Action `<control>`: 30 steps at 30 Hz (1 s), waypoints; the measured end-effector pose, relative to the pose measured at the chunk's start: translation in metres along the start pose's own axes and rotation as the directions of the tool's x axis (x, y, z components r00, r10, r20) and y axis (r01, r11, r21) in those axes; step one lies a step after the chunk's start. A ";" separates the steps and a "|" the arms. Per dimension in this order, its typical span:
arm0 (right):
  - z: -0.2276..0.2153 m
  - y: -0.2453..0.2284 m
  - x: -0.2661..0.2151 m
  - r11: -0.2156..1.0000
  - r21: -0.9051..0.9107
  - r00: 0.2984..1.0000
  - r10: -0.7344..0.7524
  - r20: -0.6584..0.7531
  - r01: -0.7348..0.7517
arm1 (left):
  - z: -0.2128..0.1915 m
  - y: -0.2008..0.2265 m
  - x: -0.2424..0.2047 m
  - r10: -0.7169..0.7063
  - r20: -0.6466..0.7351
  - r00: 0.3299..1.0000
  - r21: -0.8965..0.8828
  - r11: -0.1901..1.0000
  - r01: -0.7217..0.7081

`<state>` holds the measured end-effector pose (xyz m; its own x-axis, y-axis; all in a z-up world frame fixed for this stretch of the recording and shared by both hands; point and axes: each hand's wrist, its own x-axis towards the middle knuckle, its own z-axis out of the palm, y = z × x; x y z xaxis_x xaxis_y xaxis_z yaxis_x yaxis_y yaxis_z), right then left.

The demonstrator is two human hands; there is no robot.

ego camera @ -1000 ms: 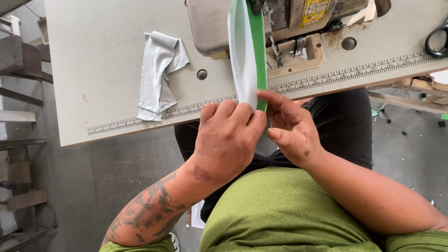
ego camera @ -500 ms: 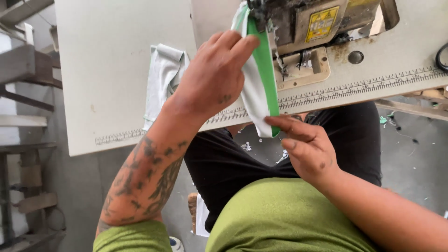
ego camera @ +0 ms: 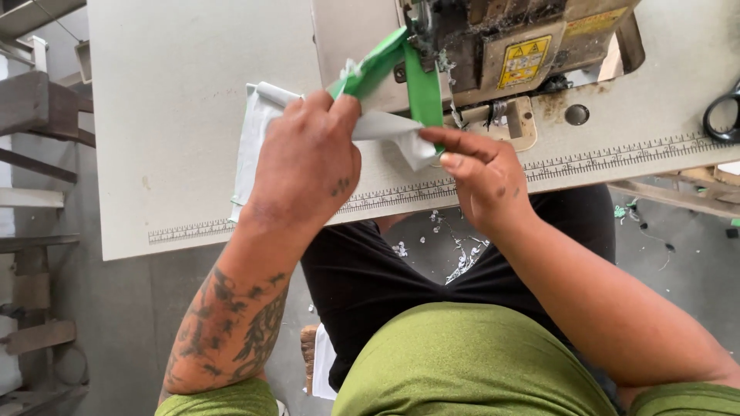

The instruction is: Aligning and sewing fabric strips into loops using an industrial sewing machine and trimming them with scissors.

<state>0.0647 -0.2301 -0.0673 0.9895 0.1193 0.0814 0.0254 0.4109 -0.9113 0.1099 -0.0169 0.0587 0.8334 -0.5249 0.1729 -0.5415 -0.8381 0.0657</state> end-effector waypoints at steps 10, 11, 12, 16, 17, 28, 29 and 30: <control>0.003 0.000 -0.009 0.803 0.595 0.978 -0.098 0.186 -0.032 | -0.019 0.005 -0.012 0.238 0.200 0.950 -0.225 0.955 -0.192; 0.006 -0.002 -0.015 0.774 0.631 0.981 -0.074 0.180 -0.057 | -0.019 0.002 -0.015 0.403 0.065 0.913 -0.442 0.832 -0.336; 0.011 -0.005 -0.019 0.773 0.632 0.982 -0.075 0.172 -0.051 | -0.019 0.006 -0.019 0.410 0.068 0.909 -0.445 0.828 -0.341; 0.022 -0.004 -0.038 0.780 0.625 0.999 0.033 0.022 -0.040 | -0.014 0.025 -0.038 0.161 0.185 0.970 -0.619 0.785 -0.012; 0.024 -0.001 -0.040 0.789 0.613 0.999 0.049 0.001 -0.039 | -0.015 0.029 -0.042 0.028 0.267 0.963 -0.598 0.789 0.143; 0.020 0.017 -0.057 0.877 0.471 0.993 -0.046 -0.112 0.094 | 0.018 0.051 -0.078 -0.029 -0.256 0.966 -0.603 0.786 -0.136; 0.017 0.022 -0.058 0.870 0.479 0.991 -0.066 -0.117 0.114 | 0.023 0.051 -0.076 -0.018 -0.306 0.952 -0.630 0.754 -0.188; 0.018 0.018 -0.058 0.869 0.480 0.991 -0.070 -0.118 0.118 | 0.022 0.052 -0.074 -0.015 -0.307 0.951 -0.628 0.755 -0.191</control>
<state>0.0055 -0.2130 -0.0811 0.9952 -0.0171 0.0966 0.0710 0.8049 -0.5892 0.0223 -0.0253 0.0283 0.7669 -0.4415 0.4657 -0.6373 -0.4391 0.6333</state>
